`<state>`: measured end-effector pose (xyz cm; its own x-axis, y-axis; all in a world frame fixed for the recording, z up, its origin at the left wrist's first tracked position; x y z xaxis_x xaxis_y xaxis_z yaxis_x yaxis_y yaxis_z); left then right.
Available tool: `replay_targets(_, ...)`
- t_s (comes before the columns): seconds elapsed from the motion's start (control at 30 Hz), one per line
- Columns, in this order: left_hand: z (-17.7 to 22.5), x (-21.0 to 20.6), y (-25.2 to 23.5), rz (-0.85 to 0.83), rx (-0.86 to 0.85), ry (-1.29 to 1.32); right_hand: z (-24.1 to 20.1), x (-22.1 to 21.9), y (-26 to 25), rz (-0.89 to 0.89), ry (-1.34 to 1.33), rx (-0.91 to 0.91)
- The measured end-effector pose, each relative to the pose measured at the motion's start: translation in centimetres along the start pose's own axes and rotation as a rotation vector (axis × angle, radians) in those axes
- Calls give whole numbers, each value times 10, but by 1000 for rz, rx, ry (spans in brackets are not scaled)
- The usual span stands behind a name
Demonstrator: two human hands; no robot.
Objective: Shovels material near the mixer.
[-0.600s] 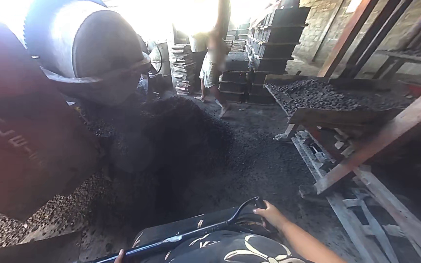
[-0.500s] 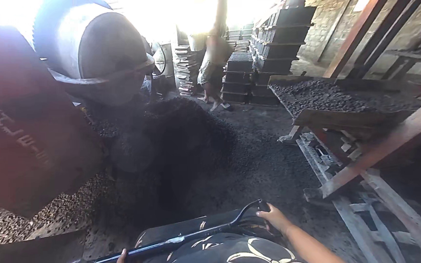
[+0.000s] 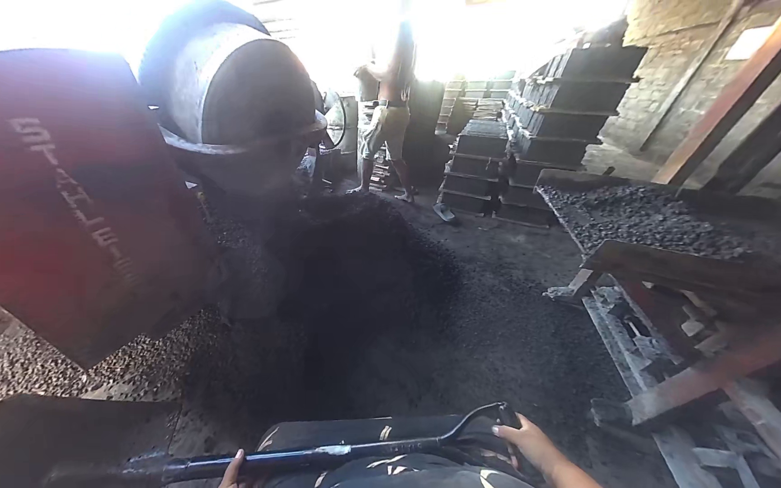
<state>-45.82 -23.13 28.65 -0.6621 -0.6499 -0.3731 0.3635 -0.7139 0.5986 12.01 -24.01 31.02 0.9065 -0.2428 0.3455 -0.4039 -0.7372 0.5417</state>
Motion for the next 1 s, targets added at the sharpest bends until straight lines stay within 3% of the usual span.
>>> replay_targets(1.0,2,7,1,3,5,70,3,-3,-3,-8,2,-33)
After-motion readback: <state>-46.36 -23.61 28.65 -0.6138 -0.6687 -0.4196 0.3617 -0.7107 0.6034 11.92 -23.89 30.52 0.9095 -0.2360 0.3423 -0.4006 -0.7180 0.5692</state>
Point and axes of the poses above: each hand's wrist, its own y-axis away from the middle knuckle, its own x-axis out of the back of the hand, z = x × y, the point moved 6 cm from there along -y, towards the middle knuckle
